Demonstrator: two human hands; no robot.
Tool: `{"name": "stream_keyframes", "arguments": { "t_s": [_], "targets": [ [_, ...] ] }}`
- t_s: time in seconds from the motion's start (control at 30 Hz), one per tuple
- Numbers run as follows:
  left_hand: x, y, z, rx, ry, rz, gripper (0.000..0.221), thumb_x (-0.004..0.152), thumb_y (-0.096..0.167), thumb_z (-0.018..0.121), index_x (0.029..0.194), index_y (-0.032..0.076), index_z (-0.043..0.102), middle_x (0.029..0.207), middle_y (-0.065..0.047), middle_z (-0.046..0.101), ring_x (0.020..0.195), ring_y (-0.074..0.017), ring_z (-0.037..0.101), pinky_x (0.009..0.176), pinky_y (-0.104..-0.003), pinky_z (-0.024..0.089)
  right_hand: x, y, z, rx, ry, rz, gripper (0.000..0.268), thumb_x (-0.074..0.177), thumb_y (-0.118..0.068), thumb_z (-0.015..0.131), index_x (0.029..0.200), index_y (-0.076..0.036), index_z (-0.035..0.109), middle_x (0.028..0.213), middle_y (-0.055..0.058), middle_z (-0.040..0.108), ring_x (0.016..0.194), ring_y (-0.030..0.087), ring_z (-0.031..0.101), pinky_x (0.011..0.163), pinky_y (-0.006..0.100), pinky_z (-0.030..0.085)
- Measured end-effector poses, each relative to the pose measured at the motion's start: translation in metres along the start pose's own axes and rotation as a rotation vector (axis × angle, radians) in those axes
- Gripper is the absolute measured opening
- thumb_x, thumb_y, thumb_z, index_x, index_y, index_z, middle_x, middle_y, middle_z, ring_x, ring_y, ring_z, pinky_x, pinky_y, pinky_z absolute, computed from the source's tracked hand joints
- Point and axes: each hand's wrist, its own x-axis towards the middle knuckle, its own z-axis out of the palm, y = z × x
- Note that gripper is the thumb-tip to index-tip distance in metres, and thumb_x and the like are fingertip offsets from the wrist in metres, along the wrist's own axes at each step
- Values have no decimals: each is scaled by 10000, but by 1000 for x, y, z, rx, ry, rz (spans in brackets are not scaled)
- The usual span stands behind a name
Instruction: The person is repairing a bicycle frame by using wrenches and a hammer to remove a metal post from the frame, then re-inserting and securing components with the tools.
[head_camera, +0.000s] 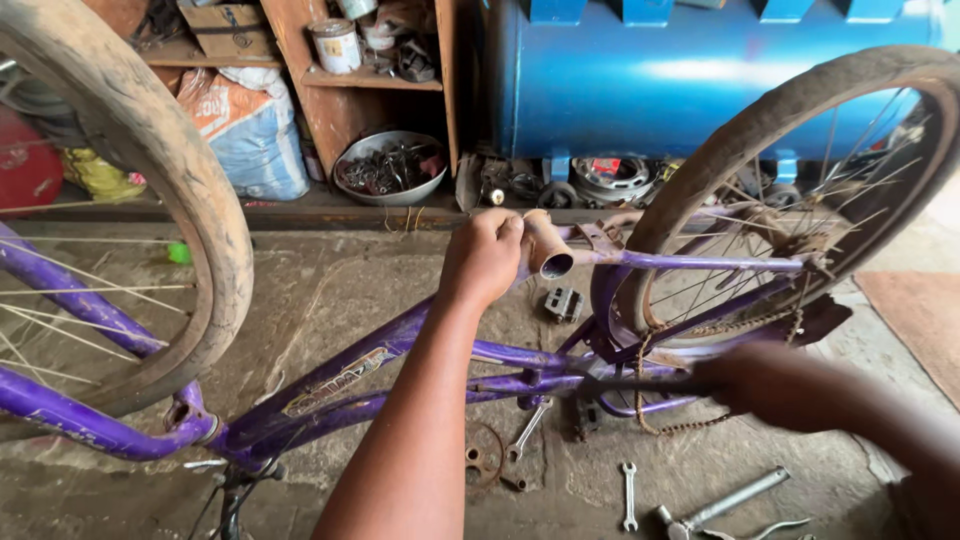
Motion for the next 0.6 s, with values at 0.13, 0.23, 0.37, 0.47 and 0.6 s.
{"name": "stream_keyframes", "arguments": {
  "t_s": [0.13, 0.23, 0.37, 0.47, 0.6],
  "targets": [
    [3, 7, -2, 59, -107, -112, 491, 956, 510, 550, 1133, 114, 781, 1111, -130, 788, 1035, -289, 751, 884, -422, 567, -55, 6, -64, 392, 99, 209, 188, 1050, -159, 600, 1236, -133, 603, 886, 101, 675, 735, 207, 645, 657, 385, 591],
    [3, 14, -7, 87, -269, -164, 780, 734, 721, 687, 1294, 177, 696, 1177, -138, 742, 1060, -271, 721, 865, -431, 569, -62, -28, -92, 656, 316, 6, 477, 1002, -122, 616, 1438, -101, 424, 949, 97, 744, 777, 203, 732, 662, 365, 641],
    [3, 6, -3, 54, -361, -140, 1187, 526, 800, 750, 1491, 167, 472, 1248, -143, 697, 1036, -273, 735, 836, -445, 605, -40, -123, -115, 550, 343, 262, 787, 962, -190, 640, 1638, -244, 242, 813, 147, 759, 673, 234, 739, 637, 369, 645],
    [5, -3, 3, 105, -332, -106, 1246, 503, 808, 781, 1505, 140, 462, 1269, -145, 686, 1044, -268, 721, 877, -422, 593, -23, -172, -121, 431, 356, 205, 847, 947, -192, 634, 1664, -239, 185, 782, 119, 771, 636, 206, 729, 622, 356, 621],
    [0, 4, -1, 149, -327, -114, 1170, 493, 800, 767, 1436, 149, 533, 1214, -104, 733, 1023, -249, 748, 875, -402, 608, -18, -194, -132, 462, 346, 267, 860, 963, -243, 603, 1671, -316, 122, 789, 84, 742, 596, 195, 684, 591, 365, 625]
  ]
}}
